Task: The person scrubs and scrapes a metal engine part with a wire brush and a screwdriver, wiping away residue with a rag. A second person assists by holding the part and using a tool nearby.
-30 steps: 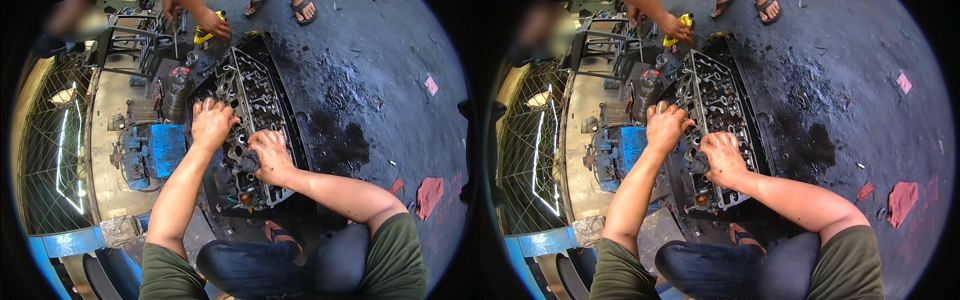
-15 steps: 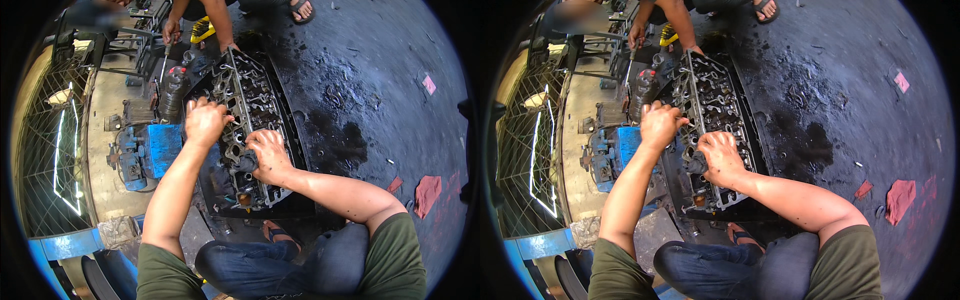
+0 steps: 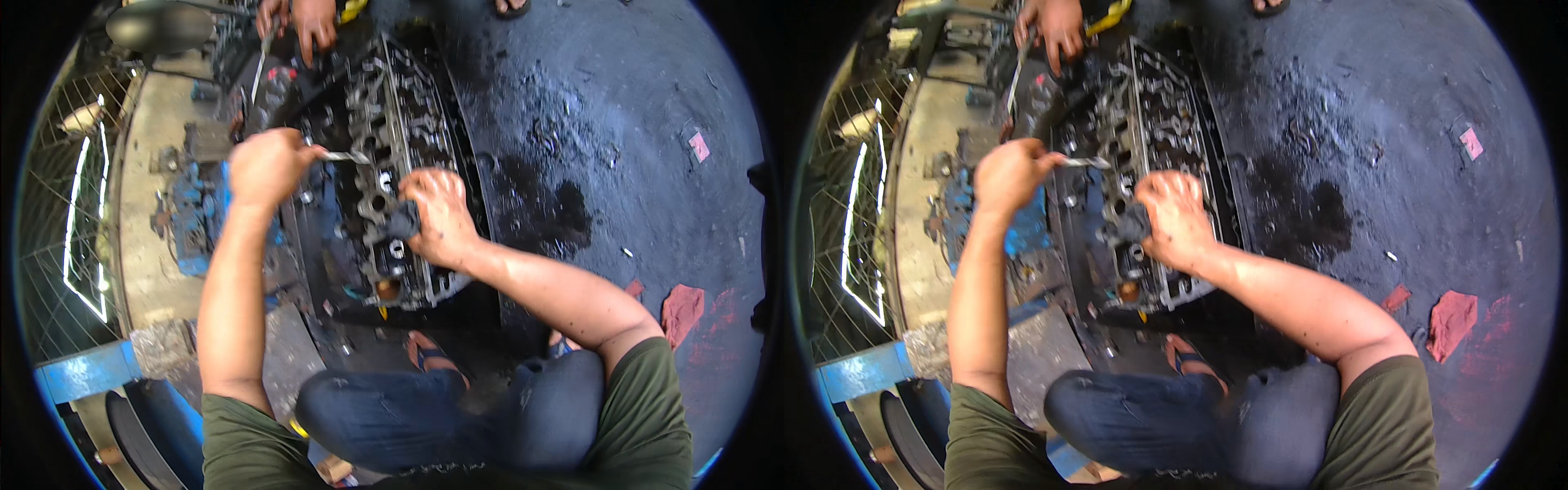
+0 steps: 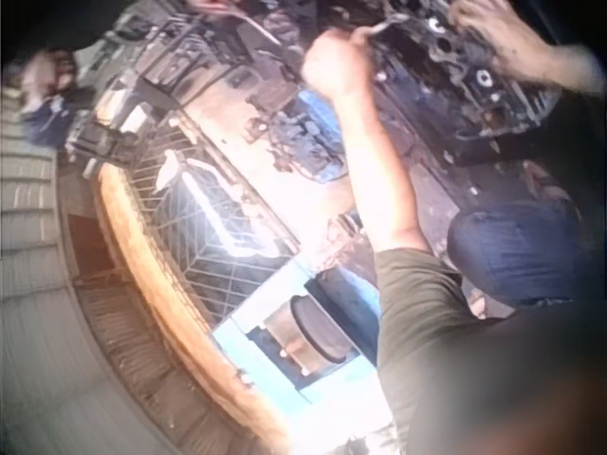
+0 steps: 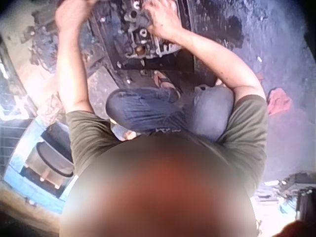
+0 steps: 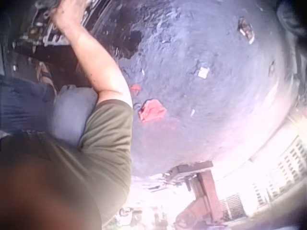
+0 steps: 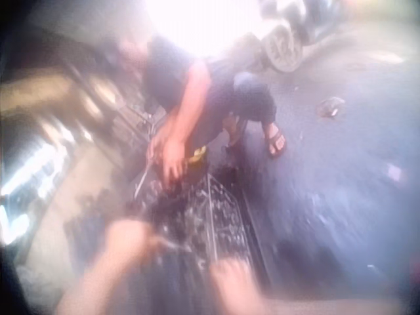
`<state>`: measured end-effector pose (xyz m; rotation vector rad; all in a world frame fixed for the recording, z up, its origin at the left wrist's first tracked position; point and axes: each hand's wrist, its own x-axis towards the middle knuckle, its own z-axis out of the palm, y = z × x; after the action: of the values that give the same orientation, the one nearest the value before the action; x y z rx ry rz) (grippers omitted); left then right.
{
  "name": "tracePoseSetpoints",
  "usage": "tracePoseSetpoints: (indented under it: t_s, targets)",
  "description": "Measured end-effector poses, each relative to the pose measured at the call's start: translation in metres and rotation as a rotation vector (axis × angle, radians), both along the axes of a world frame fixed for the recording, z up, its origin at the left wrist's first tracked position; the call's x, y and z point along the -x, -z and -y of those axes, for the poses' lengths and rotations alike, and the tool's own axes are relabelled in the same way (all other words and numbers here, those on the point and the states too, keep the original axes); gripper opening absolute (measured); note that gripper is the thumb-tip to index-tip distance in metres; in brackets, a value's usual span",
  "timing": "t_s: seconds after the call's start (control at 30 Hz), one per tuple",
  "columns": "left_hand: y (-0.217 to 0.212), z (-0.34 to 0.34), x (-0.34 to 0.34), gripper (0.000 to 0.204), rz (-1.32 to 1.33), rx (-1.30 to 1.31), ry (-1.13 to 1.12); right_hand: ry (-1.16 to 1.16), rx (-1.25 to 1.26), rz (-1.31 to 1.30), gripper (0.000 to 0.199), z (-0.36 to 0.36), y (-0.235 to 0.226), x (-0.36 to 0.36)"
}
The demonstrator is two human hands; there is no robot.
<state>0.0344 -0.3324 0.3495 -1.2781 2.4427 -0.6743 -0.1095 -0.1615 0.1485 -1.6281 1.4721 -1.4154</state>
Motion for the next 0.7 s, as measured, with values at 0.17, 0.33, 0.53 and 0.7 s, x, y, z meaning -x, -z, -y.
tracePoseSetpoints:
  t_s: [0.17, 0.33, 0.53, 0.7]
  targets:
    - [0.023, -0.059, -0.182, 0.046, -0.180, -0.022, -0.593, 0.039, 0.036, -0.054, 0.059, 0.001, 0.006, -0.003]
    - [0.187, -0.216, -0.228, 0.012, -0.486, -0.821, -0.724, 0.044, 0.026, -0.085, 0.052, 0.002, 0.004, -0.004]
    - [0.302, -0.257, -0.186, 0.042, -0.379, -0.741, -0.522, 0.034, 0.013, -0.154, 0.037, 0.001, -0.005, -0.001]
    - [0.207, -0.190, -0.251, 0.013, -0.594, -0.589, -0.711, 0.020, -0.004, -0.137, 0.040, 0.001, -0.004, -0.001]
